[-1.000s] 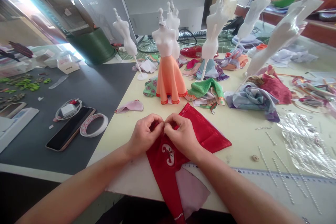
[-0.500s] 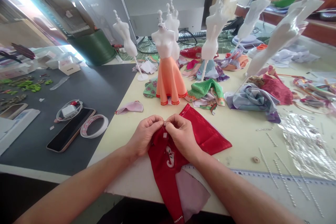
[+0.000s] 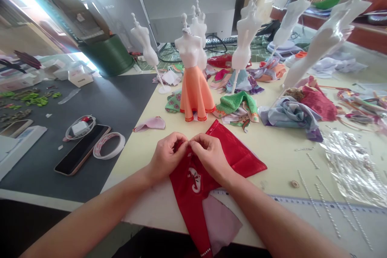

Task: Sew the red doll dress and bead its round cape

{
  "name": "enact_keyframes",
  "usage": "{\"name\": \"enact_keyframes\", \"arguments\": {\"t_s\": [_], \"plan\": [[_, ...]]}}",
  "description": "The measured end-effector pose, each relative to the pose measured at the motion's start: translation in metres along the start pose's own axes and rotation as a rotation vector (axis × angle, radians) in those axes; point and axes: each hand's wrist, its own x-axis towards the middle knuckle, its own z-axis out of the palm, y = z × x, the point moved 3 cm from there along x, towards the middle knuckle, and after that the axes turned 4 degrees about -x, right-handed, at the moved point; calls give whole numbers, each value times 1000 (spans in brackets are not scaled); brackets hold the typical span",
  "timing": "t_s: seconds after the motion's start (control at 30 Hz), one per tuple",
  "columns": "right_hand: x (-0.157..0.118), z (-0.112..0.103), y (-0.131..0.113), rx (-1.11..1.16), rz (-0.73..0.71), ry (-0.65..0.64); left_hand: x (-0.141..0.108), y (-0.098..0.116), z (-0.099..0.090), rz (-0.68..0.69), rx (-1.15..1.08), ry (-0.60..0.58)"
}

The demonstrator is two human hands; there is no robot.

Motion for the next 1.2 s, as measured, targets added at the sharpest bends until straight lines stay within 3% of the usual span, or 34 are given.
{"name": "enact_keyframes", "arguments": {"t_s": [0.13,0.33,0.43,0.67,0.83,0.93,1.2], "plan": [[1,-1,2,-20,-4,7,-2,3,1,135,138,-14],[2,0,6,58,23,18,-3,4,2,221,219,-19],[1,3,5,142,67,46,-4,4,3,161,152,4],[-5,8,4,360,176,84,-4,1,8,-143,-235,3],[-4,9,7,460,185,93,-3,1,10,-248,-378,16],[-3,8,6,429,177,78,-2,1,9,-254,-381,22],[-2,3,4,354,146,-1,1,-1,1,-90,-169,-14]]}}
